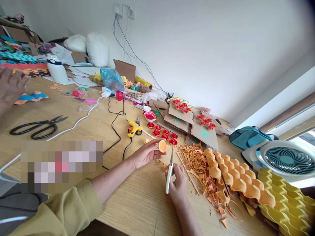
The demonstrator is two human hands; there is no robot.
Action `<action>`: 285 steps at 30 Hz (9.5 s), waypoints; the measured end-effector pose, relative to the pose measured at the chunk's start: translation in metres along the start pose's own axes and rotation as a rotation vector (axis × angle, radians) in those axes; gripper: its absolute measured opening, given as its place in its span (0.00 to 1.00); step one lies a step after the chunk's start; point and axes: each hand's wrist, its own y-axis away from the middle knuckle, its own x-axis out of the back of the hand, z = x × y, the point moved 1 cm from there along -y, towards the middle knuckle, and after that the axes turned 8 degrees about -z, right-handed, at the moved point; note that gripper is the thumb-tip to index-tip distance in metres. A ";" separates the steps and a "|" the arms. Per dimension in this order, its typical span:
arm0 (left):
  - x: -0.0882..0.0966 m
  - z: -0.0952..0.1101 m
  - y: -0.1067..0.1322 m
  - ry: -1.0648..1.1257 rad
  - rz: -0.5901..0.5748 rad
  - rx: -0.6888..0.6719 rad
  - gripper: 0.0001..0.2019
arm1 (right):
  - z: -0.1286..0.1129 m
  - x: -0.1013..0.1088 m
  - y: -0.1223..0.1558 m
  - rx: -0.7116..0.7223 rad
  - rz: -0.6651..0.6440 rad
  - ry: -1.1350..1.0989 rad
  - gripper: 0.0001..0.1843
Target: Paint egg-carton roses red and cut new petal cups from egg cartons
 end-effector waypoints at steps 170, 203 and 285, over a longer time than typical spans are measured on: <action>-0.013 0.001 0.002 -0.583 0.126 -0.212 0.23 | -0.006 0.008 -0.006 0.036 -0.108 0.244 0.08; -0.015 0.005 0.002 -0.570 0.109 -0.290 0.22 | -0.002 0.001 -0.002 -0.083 -0.105 -0.054 0.18; -0.007 0.009 0.004 -0.306 0.025 -0.153 0.24 | 0.004 0.012 -0.003 -0.051 -0.014 0.055 0.18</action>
